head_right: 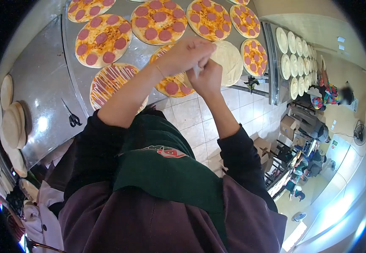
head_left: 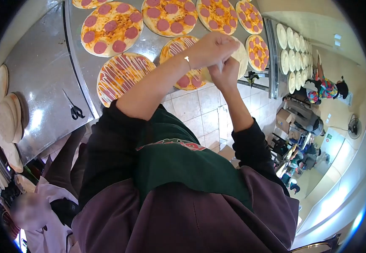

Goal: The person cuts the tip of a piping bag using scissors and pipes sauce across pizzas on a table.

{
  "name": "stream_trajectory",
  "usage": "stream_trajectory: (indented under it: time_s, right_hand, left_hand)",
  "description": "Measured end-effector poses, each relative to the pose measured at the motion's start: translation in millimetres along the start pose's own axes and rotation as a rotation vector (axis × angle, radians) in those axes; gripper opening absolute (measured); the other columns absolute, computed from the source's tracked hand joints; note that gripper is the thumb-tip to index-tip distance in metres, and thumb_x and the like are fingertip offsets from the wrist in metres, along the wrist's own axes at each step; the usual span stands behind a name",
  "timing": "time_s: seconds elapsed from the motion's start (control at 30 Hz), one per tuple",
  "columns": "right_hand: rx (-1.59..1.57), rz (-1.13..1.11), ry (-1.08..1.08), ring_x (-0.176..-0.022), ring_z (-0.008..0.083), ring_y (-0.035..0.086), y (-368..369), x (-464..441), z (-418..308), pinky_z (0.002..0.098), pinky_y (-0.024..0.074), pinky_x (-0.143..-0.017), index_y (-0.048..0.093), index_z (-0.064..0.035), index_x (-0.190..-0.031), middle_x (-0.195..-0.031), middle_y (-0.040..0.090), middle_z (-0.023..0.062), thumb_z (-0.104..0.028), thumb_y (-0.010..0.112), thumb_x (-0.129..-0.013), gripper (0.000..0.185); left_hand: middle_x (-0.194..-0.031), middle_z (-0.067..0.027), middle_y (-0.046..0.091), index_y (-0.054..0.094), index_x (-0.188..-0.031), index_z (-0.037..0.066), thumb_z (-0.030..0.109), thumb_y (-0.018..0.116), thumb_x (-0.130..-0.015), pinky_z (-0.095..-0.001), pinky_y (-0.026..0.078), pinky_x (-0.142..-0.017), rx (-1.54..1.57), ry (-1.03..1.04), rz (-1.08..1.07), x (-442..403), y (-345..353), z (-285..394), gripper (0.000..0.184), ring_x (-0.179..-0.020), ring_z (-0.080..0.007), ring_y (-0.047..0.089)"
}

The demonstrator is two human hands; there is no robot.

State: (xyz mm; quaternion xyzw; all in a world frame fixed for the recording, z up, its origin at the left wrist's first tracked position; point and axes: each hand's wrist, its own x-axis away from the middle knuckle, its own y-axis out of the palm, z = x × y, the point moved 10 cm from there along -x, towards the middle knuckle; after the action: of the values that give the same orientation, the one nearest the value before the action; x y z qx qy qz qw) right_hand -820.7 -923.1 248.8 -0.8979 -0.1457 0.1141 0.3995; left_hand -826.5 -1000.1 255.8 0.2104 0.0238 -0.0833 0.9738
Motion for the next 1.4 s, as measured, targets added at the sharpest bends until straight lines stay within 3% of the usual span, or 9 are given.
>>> stream_trajectory:
  time_s: [0.2, 0.27, 0.5, 0.6, 0.7, 0.77, 1.0, 1.07, 1.4]
  right_hand:
    - [0.005, -0.027, -0.025, -0.060, 0.0154, 0.058, 11.7, -12.9, -20.8, 0.0286, 0.0433, -0.052, 0.056, 0.0068, -0.070, -0.062, 0.059, 0.0118, -0.020, 0.062, -0.067, 0.028]
    - [-0.082, 0.070, -0.125, -0.055, 0.0286, 0.060, 16.4, -27.4, -48.8, 0.0335, 0.0450, -0.050, 0.055, 0.0028, -0.064, -0.058, 0.057, 0.0174, -0.020, 0.067, -0.063, 0.026]
    - [-0.115, 0.054, -0.165, -0.055, 0.0291, 0.060, 28.6, -33.2, -61.6, 0.0340, 0.0451, -0.050, 0.055, 0.0020, -0.064, -0.058, 0.057, 0.0178, -0.021, 0.067, -0.063, 0.026]
    - [-0.003, -0.037, -0.030, -0.060, 0.0140, 0.057, 19.2, -10.8, -28.5, 0.0291, 0.0433, -0.052, 0.056, 0.0054, -0.069, -0.061, 0.058, 0.0107, -0.022, 0.063, -0.065, 0.028]
    - [0.017, -0.069, 0.023, -0.061, 0.0144, 0.058, 15.7, 4.5, -3.1, 0.0292, 0.0437, -0.054, 0.056, 0.0064, -0.070, -0.062, 0.059, 0.0114, -0.019, 0.062, -0.066, 0.026]
    - [-0.083, 0.005, -0.016, -0.057, 0.0313, 0.060, 8.5, 7.0, -5.4, 0.0342, 0.0458, -0.051, 0.055, 0.0042, -0.065, -0.058, 0.057, 0.0188, -0.020, 0.068, -0.062, 0.027]
    - [-0.131, 0.066, -0.116, -0.056, 0.0310, 0.060, 35.4, -32.6, -62.6, 0.0346, 0.0456, -0.051, 0.056, 0.0031, -0.067, -0.059, 0.057, 0.0176, -0.023, 0.068, -0.062, 0.029]
    - [-0.208, 0.071, -0.133, -0.056, 0.0314, 0.060, 43.2, -37.7, -66.7, 0.0345, 0.0452, -0.050, 0.057, 0.0022, -0.067, -0.059, 0.058, 0.0174, -0.024, 0.068, -0.062, 0.029]
    - [-0.028, -0.014, -0.025, -0.056, 0.0310, 0.059, 12.1, 11.2, -7.9, 0.0340, 0.0438, -0.049, 0.053, 0.0020, -0.064, -0.056, 0.055, 0.0173, -0.021, 0.067, -0.064, 0.027]
  left_hand:
    - [-0.050, 0.0032, 0.041, 0.045, -0.054, 0.008, 0.025, 0.047, -0.087, -0.0210, 0.031, -0.044, -0.007, -0.003, 0.013, 5.9, -15.0, 25.0, 0.037, -0.048, -0.0039, 0.039]
    - [-0.049, 0.0029, 0.041, 0.046, -0.054, 0.008, 0.026, 0.047, -0.086, -0.0209, 0.032, -0.044, -0.161, 0.086, 0.094, 4.6, -40.9, 45.4, 0.037, -0.048, -0.0039, 0.040]
    - [-0.051, 0.0027, 0.042, 0.045, -0.054, 0.008, 0.026, 0.048, -0.086, -0.0202, 0.032, -0.044, -0.182, 0.041, 0.104, 9.0, -57.3, 45.6, 0.036, -0.046, -0.0038, 0.038]
    - [-0.052, 0.0029, 0.042, 0.044, -0.055, 0.008, 0.026, 0.047, -0.086, -0.0203, 0.032, -0.045, -0.090, 0.096, 0.048, 9.2, -28.6, 25.2, 0.036, -0.047, -0.0036, 0.037]
    - [-0.052, 0.0032, 0.041, 0.044, -0.055, 0.008, 0.025, 0.047, -0.086, -0.0204, 0.032, -0.046, 0.066, -0.057, 0.016, 12.6, -9.1, 0.1, 0.036, -0.048, -0.0036, 0.037]
    - [-0.052, 0.0033, 0.041, 0.045, -0.056, 0.008, 0.026, 0.048, -0.086, -0.0200, 0.033, -0.048, 0.065, -0.069, -0.006, 13.0, -4.4, -3.4, 0.035, -0.049, -0.0035, 0.038]
    - [-0.051, 0.0033, 0.039, 0.045, -0.057, 0.009, 0.026, 0.049, -0.086, -0.0200, 0.031, -0.046, -0.195, -0.001, 0.114, 14.5, -61.4, 44.7, 0.034, -0.049, -0.0030, 0.037]
    - [-0.051, 0.0036, 0.039, 0.045, -0.057, 0.009, 0.025, 0.049, -0.086, -0.0205, 0.030, -0.045, 0.047, 0.047, 0.097, 10.3, -68.0, 49.4, 0.033, -0.049, -0.0029, 0.036]
    - [-0.052, 0.0036, 0.040, 0.045, -0.057, 0.009, 0.023, 0.047, -0.086, -0.0205, 0.031, -0.045, 0.081, -0.040, 0.019, 19.1, -5.9, -5.4, 0.032, -0.048, -0.0040, 0.037]
